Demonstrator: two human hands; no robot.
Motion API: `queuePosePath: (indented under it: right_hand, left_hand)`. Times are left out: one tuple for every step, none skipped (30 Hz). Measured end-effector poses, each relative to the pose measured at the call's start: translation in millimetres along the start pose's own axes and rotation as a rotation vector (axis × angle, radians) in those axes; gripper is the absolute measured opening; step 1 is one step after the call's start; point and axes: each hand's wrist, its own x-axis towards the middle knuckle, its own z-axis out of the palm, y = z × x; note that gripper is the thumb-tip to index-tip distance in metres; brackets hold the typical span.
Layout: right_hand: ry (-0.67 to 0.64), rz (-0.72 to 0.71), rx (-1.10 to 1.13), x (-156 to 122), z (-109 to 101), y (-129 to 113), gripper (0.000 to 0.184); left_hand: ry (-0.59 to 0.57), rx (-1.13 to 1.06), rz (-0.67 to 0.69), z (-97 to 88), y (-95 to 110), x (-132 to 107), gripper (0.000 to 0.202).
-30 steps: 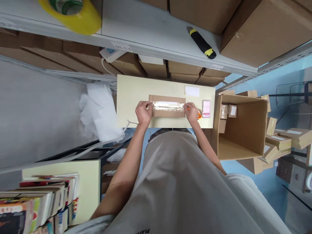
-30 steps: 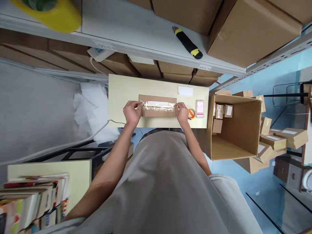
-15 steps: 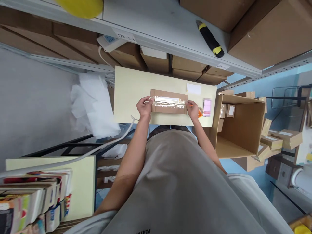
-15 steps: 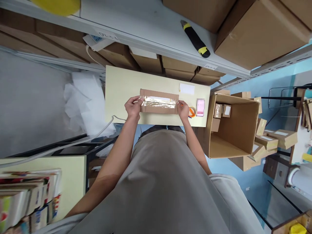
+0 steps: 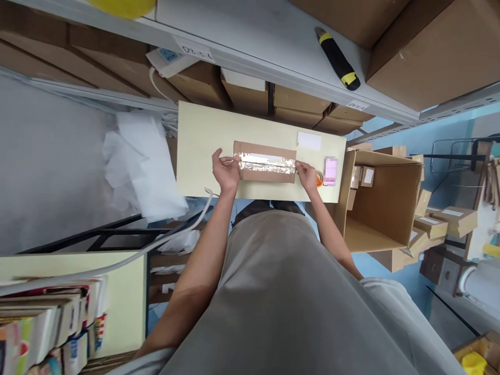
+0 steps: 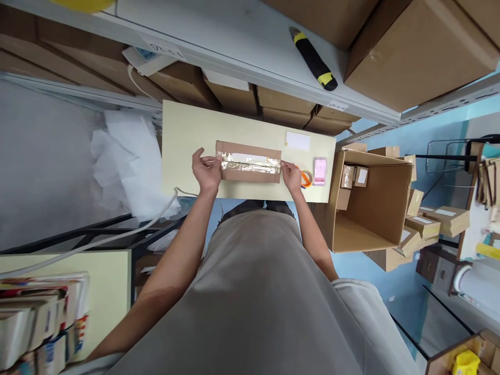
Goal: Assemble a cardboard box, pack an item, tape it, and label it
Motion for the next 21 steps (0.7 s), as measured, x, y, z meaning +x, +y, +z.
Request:
queuePosePath:
  right_hand:
    - [0.021,-0.011,-0.035,-2,-5,6,0.048]
    - [0.057,-0.007,-0.092,-5,-9,12,0.048]
    - [0.098,0.01,-0.165,-9,-14,19,0.047]
    - [0.132,0.035,-0.242,-14,-17,27,0.046]
    - [0.151,0.062,-0.316,-20,-20,34,0.045]
    - [0.15,0.087,-0.382,-26,-20,41,0.044]
    - [0.135,0.11,-0.438,-31,-19,47,0.043]
    - [0.111,0.131,-0.484,-35,-17,53,0.042]
    - [0.086,0.148,-0.523,-38,-13,57,0.043]
    - [0.064,0.166,-0.555,-39,-9,61,0.044]
    - [0.048,0.185,-0.58,-39,-4,64,0.046]
    - [0.038,0.205,-0.594,-38,1,66,0.047]
    - [0.032,0.226,-0.599,-37,5,67,0.046]
    - [0.029,0.248,-0.599,-35,9,68,0.044]
    - [0.026,0.268,-0.592,-32,11,68,0.042]
    - [0.026,0.287,-0.576,-31,13,68,0.041]
    - [0.03,0.302,-0.549,-29,13,67,0.041]
    - [0.038,0.315,-0.509,-29,12,66,0.04]
    - [0.053,0.325,-0.457,-30,10,64,0.038]
    - [0.071,0.333,-0.393,-32,8,62,0.036]
    - [0.089,0.331,-0.32,-35,4,58,0.034]
  left_hand:
    - [0.014,0.02,0.016,0.7,0,-1,0.058]
    - [0.024,0.046,0.038,0.7,0,-3,0.064]
    - [0.033,0.079,0.069,0.0,1,-5,0.065]
    - [0.047,0.114,0.111,-1.2,3,-8,0.062]
    - [0.062,0.149,0.165,-2.6,5,-12,0.057]
    - [0.073,0.178,0.226,-3.8,8,-16,0.052]
    - [0.078,0.199,0.287,-4.7,12,-21,0.046]
    - [0.072,0.212,0.341,-5.0,16,-27,0.041]
    - [0.053,0.218,0.387,-4.6,20,-34,0.037]
    - [0.024,0.218,0.424,-3.3,25,-41,0.033]
    - [-0.012,0.217,0.452,-1.4,29,-48,0.03]
    - [-0.048,0.217,0.473,0.9,33,-55,0.027]
    - [-0.084,0.218,0.488,3.6,36,-61,0.025]
    - [-0.117,0.218,0.502,6.2,38,-67,0.024]
    - [-0.145,0.215,0.516,8.7,40,-73,0.024]
    - [-0.168,0.211,0.532,10.9,42,-78,0.022]
    - [-0.188,0.206,0.547,12.5,45,-82,0.019]
    - [-0.206,0.202,0.558,13.6,47,-86,0.015]
    - [-0.221,0.202,0.562,14.2,49,-90,0.012]
    - [-0.237,0.207,0.558,14.2,52,-93,0.01]
    - [-0.26,0.214,0.55,13.8,55,-96,0.009]
